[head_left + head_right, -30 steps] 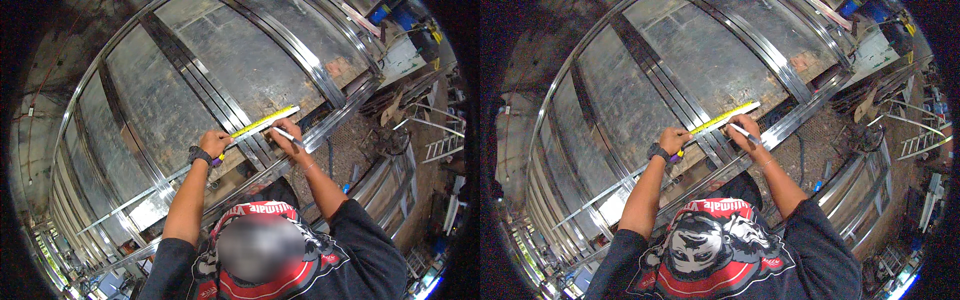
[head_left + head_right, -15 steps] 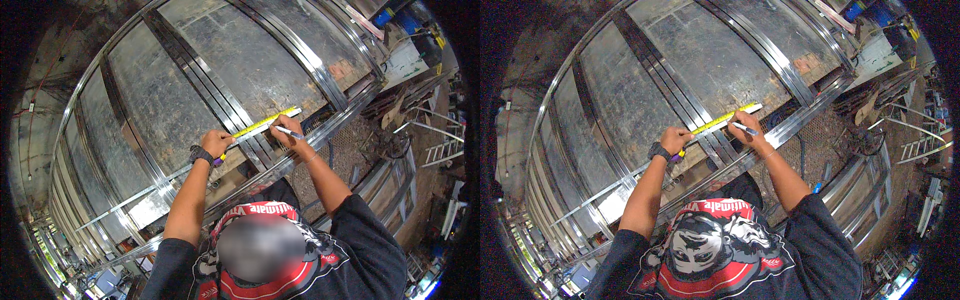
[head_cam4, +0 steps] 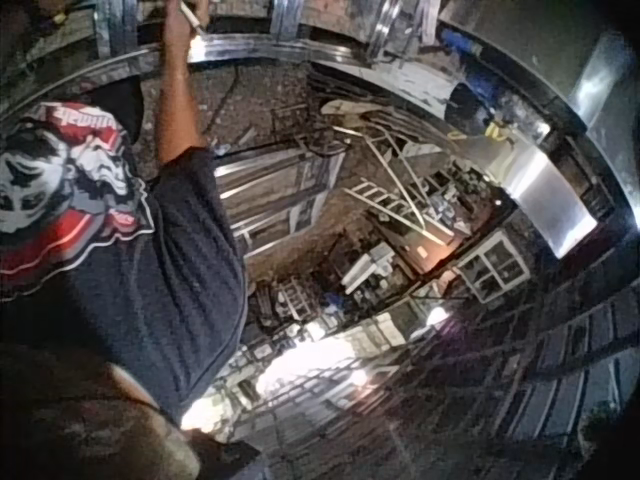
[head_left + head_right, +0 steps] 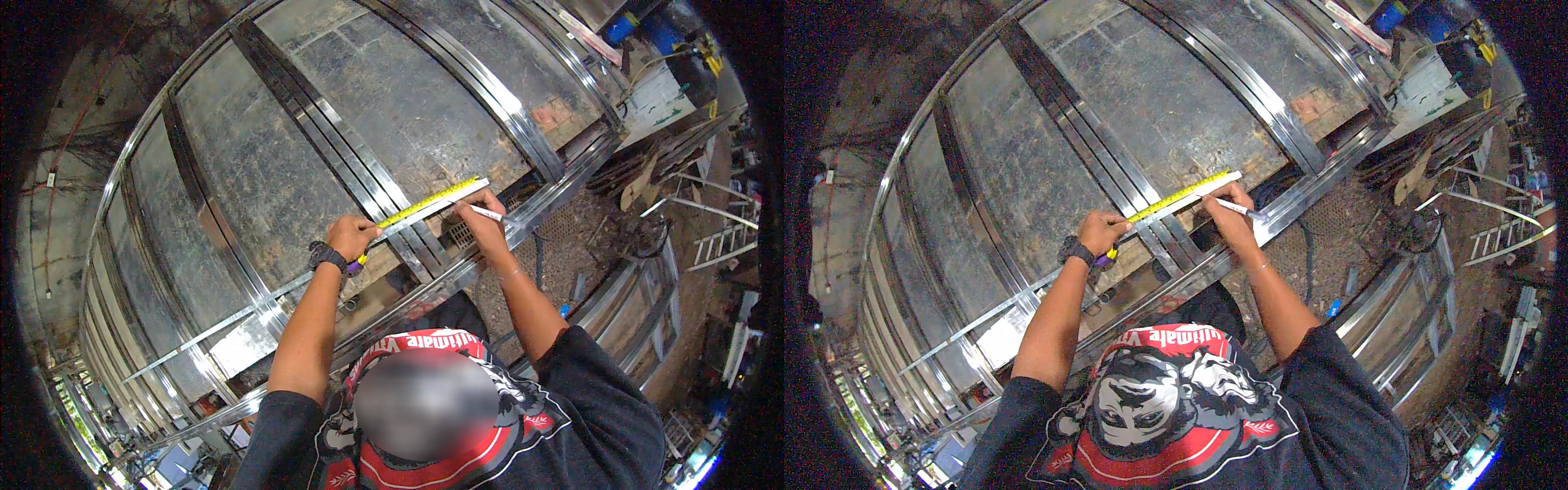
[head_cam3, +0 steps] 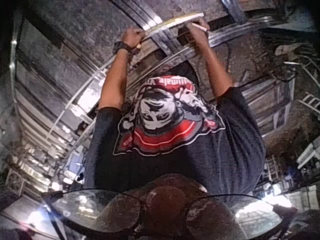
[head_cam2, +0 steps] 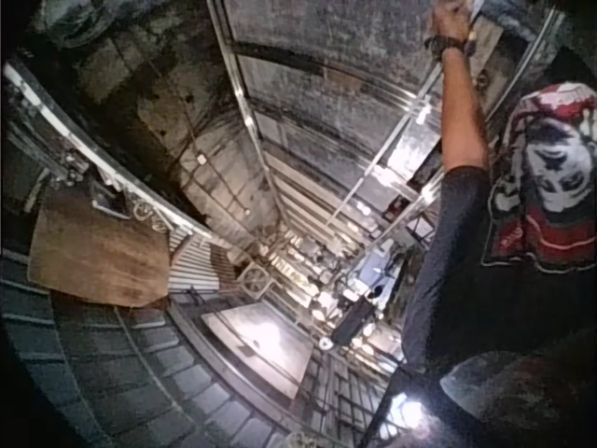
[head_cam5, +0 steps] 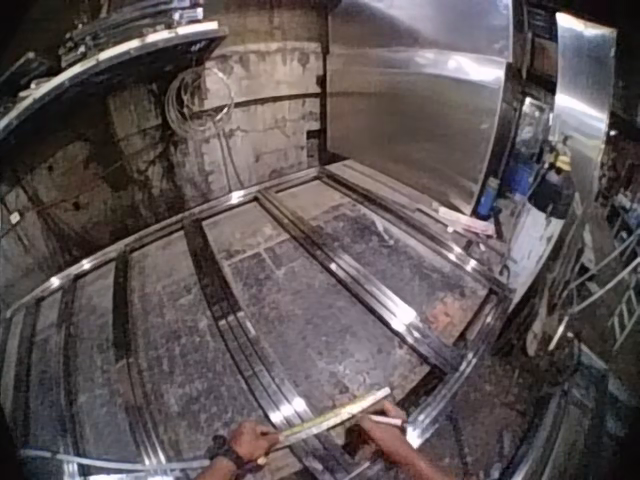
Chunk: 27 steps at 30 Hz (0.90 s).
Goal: The person measures a metal frame with a tape measure and marks it with a marker. They reposition the tape measure multiple times to take several measurements along the frame's length.
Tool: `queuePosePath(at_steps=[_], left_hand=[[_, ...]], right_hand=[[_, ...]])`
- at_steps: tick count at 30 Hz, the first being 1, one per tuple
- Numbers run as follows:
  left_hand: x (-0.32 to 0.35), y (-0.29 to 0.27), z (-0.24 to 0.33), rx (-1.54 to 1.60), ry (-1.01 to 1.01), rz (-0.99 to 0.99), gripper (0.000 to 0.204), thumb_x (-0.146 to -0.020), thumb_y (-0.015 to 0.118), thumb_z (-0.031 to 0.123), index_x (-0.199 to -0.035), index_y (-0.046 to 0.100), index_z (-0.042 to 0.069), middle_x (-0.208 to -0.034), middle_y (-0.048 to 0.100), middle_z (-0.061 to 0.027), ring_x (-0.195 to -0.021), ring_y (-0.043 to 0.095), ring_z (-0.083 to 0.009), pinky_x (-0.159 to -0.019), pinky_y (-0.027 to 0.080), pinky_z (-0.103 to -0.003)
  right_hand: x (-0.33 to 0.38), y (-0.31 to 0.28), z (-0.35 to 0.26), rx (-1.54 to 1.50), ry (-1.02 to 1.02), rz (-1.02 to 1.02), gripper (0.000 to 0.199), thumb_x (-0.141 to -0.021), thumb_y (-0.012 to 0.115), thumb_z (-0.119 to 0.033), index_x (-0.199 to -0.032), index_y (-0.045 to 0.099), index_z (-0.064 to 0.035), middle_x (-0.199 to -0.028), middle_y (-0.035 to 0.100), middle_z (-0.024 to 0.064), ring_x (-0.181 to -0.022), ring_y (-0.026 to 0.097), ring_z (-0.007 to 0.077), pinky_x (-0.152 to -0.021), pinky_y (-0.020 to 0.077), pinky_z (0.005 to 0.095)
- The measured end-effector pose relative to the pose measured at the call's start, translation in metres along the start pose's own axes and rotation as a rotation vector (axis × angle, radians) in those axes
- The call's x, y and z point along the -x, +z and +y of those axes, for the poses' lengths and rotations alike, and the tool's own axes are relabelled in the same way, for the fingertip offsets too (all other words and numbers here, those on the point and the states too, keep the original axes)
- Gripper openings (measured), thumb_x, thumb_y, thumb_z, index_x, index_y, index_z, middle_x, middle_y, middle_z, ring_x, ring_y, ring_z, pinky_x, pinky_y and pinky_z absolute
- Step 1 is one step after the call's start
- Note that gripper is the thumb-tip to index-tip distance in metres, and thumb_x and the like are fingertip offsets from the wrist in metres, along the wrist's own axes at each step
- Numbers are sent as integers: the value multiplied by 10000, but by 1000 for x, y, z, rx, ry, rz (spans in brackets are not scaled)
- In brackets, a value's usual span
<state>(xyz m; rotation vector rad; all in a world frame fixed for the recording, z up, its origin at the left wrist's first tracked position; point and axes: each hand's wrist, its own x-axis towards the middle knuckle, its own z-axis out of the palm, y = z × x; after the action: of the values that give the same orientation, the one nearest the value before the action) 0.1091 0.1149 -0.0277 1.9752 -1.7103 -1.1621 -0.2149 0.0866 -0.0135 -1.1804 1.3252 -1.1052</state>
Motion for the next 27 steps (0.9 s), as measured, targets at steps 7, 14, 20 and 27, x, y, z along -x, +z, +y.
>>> queuePosePath(at_steps=[7, 14, 20, 27], left_hand=[[4, -6, 15, -24, -64, -27, 297, -871, 816, 368, -980, 843, 94, -808, 778, -100, -690, 706, -229, -676, 532, -401], [3, -3, 3, 2, -4, 0, 301, -864, 825, 364, -990, 844, 92, -794, 771, -95, -685, 698, -213, -667, 526, -396], [3, -9, 16, -33, -112, -68, 299, -849, 809, 425, -1011, 856, 178, -934, 805, -107, -867, 759, -306, -832, 575, -429], [6, -9, 16, -49, -74, -40, 308, -852, 796, 440, -1012, 857, 184, -950, 803, -118, -880, 757, -308, -844, 574, -425]], right_hand=[[50, 2, 13, 144, -10, 67, 189, -931, 759, -147, -1026, 670, -10, -877, 686, 49, -813, 619, 94, -723, 527, 303], [44, 11, -7, 222, -54, -64, 192, -923, 757, -160, -1029, 680, -20, -788, 689, 69, -717, 644, 123, -647, 520, 312], [9, 21, -8, 274, -286, -218, 201, -884, 777, -196, -948, 665, -41, -803, 693, 122, -729, 692, 248, -681, 545, 379], [1, 28, -1, 340, -388, -237, 201, -875, 775, -180, -875, 632, -38, -776, 628, 143, -720, 640, 336, -679, 506, 433]])
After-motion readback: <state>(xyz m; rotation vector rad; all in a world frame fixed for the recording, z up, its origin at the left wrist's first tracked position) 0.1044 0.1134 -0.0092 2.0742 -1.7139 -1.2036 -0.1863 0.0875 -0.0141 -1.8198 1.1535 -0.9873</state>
